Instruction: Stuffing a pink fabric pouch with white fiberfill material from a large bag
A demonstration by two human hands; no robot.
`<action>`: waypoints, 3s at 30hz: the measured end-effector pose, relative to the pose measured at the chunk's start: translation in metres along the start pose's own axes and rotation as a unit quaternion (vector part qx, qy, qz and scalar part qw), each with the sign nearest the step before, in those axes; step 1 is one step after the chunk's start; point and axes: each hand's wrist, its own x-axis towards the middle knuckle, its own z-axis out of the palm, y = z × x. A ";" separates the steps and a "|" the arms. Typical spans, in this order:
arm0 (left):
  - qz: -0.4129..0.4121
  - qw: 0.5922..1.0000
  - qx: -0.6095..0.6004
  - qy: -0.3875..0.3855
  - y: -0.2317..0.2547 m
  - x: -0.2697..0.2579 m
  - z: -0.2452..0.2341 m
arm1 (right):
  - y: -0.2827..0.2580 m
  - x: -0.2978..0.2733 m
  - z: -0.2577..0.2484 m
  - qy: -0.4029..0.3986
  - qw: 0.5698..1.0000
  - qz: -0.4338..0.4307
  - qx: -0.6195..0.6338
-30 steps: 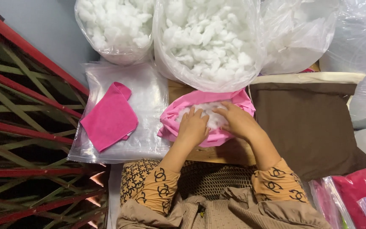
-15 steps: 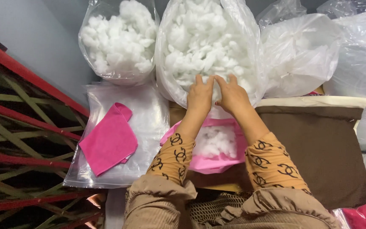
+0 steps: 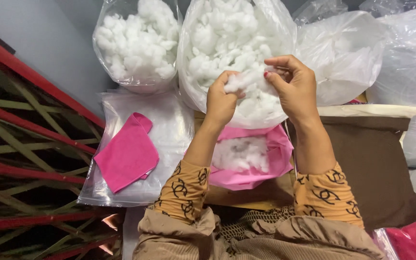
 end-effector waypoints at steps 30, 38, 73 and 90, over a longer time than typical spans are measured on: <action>-0.272 0.928 -0.249 -0.047 -0.046 -0.130 -0.018 | 0.009 -0.126 0.006 -0.154 0.974 0.095 -0.140; -0.158 0.985 -0.051 -0.037 -0.022 -0.130 -0.042 | 0.030 -0.134 -0.007 -0.087 0.974 0.064 -0.198; 0.174 0.886 0.424 -0.076 -0.056 -0.149 -0.042 | 0.032 -0.142 0.013 -0.119 0.990 0.071 0.033; 0.196 0.794 0.547 -0.181 -0.082 -0.158 -0.038 | 0.083 -0.163 0.031 -0.333 0.799 -0.100 -0.491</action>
